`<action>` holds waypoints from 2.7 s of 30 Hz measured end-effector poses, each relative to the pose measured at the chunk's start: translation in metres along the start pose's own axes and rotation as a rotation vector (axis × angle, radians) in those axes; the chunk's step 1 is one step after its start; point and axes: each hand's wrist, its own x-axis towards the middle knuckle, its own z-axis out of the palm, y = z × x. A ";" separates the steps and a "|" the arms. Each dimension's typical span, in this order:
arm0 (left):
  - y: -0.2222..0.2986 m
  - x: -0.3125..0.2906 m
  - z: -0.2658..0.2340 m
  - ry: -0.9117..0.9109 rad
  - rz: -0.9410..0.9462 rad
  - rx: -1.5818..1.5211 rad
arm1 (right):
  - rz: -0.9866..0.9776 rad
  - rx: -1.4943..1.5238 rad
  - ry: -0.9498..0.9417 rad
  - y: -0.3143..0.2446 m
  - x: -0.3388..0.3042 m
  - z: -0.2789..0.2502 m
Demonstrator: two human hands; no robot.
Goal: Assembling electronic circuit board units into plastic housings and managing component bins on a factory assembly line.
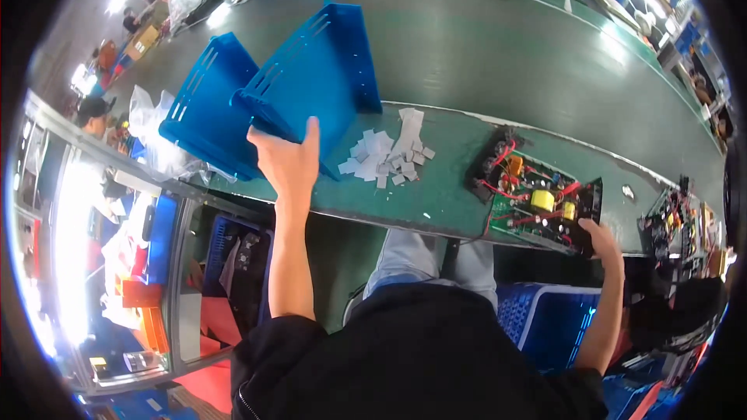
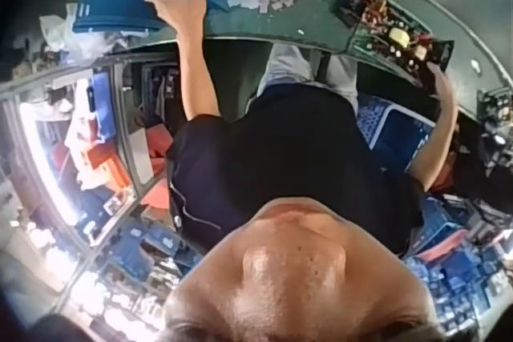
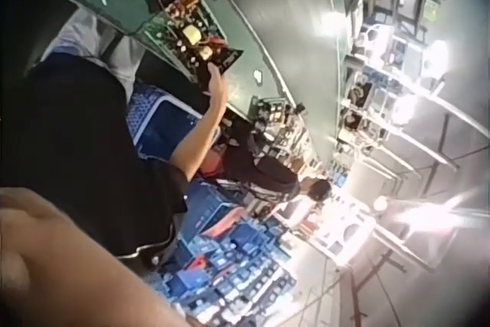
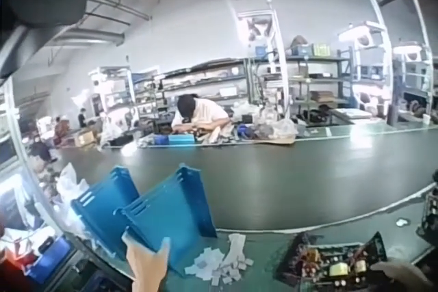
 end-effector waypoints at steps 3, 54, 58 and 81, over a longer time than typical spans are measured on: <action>0.003 0.004 0.001 0.108 0.053 0.007 | 0.072 -0.063 -0.061 -0.034 -0.018 -0.007; 0.109 -0.152 0.251 -0.707 0.136 0.206 | -0.112 1.380 0.489 0.055 -0.289 -0.017; 0.132 -0.146 0.206 -0.513 0.536 -0.032 | -0.145 1.463 0.368 0.039 -0.261 -0.008; 0.187 -0.186 0.179 -2.069 -0.338 -1.039 | 0.088 1.494 0.519 0.089 -0.250 0.092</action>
